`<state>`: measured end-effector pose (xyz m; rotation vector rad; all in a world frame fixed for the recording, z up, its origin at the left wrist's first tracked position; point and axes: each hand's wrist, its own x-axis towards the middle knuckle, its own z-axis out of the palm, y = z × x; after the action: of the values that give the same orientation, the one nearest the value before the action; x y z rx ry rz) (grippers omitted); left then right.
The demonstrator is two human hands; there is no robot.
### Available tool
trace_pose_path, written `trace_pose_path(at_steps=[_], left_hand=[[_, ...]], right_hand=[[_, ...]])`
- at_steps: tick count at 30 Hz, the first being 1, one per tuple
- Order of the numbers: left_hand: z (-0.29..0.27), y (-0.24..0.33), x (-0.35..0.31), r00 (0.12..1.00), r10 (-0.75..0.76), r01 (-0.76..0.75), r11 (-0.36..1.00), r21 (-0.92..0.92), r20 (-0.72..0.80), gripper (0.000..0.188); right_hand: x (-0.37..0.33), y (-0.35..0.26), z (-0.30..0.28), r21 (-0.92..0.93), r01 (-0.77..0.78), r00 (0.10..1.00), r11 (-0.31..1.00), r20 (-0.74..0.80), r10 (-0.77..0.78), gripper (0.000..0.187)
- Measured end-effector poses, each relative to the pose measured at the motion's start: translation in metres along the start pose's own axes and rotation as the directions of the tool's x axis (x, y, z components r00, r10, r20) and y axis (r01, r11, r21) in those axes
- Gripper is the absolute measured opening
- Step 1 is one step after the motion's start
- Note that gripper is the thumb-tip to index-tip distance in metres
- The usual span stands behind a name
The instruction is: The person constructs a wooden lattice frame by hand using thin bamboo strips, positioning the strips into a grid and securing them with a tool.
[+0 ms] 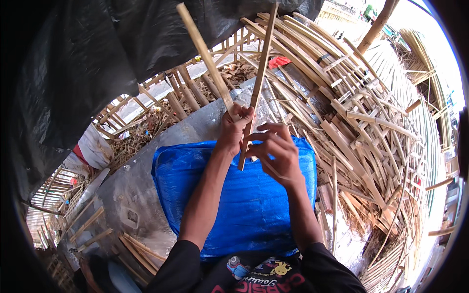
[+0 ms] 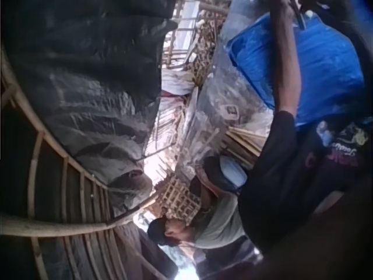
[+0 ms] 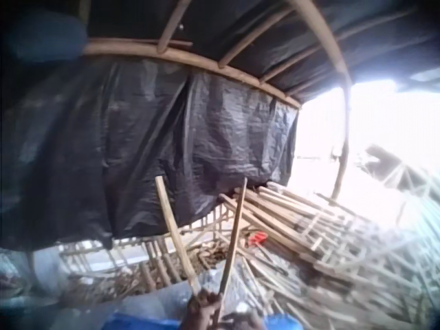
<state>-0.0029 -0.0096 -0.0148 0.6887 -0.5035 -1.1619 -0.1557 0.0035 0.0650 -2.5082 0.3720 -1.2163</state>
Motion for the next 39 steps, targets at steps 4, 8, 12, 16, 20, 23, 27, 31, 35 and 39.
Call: trace_pose_path(at_steps=[4, 8, 12, 16, 20, 23, 27, 31, 35, 39], left_hand=[[-0.015, 0.005, 0.003, 0.999, 0.004, -0.002, 0.999, 0.051, -0.039, 0.026], [0.007, -0.017, 0.003, 0.986, -0.012, -0.005, 0.995, 0.1, 0.163, 0.015], [0.013, -0.009, -0.008, 0.966, -0.073, 0.014, 0.973, 0.229, 0.25, 0.02], [0.024, 0.01, -0.022, 0.948, -0.103, 0.072, 0.991, 0.114, 0.3, 0.024], [0.026, 0.003, -0.022, 0.891, -0.076, -0.016, 0.98, 0.199, 0.448, 0.036], [0.026, -0.005, -0.026, 0.871, -0.103, -0.028, 0.966, 0.257, 0.48, 0.038], [0.026, -0.005, -0.027, 0.849, -0.071, -0.086, 0.959, 0.271, 0.523, 0.038], [0.026, -0.007, -0.026, 0.846, -0.088, -0.077, 0.956, 0.283, 0.527, 0.039], [0.031, -0.007, -0.028, 0.85, -0.087, -0.081, 0.953, 0.293, 0.52, 0.045], [0.031, -0.006, -0.029, 0.845, -0.095, -0.061, 0.961, 0.271, 0.526, 0.045]], right_hand=[[-0.003, -0.012, -0.006, 0.442, -0.407, 0.903, 0.799, 0.329, 0.277, 0.012], [-0.019, 0.087, -0.06, -0.301, -0.764, 0.636, 0.57, -0.493, 0.593, 0.046], [0.019, 0.096, -0.129, 0.19, -0.69, 0.545, 0.698, -0.498, 0.674, 0.058], [0.07, 0.071, -0.158, 0.091, -0.593, 0.532, 0.8, -0.702, 0.474, 0.054], [0.105, 0.051, -0.195, 0.177, -0.427, 0.549, 0.887, -0.729, 0.409, 0.051], [0.117, 0.044, -0.211, 0.177, -0.385, 0.537, 0.906, -0.755, 0.375, 0.05], [0.12, 0.045, -0.224, 0.159, -0.425, 0.501, 0.891, -0.779, 0.378, 0.047], [0.115, 0.049, -0.224, 0.213, -0.369, 0.466, 0.905, -0.8, 0.378, 0.042], [0.109, 0.06, -0.224, 0.304, -0.235, 0.43, 0.923, -0.819, 0.379, 0.025], [0.109, 0.058, -0.226, 0.428, -0.184, 0.392, 0.885, -0.794, 0.465, 0.021]])
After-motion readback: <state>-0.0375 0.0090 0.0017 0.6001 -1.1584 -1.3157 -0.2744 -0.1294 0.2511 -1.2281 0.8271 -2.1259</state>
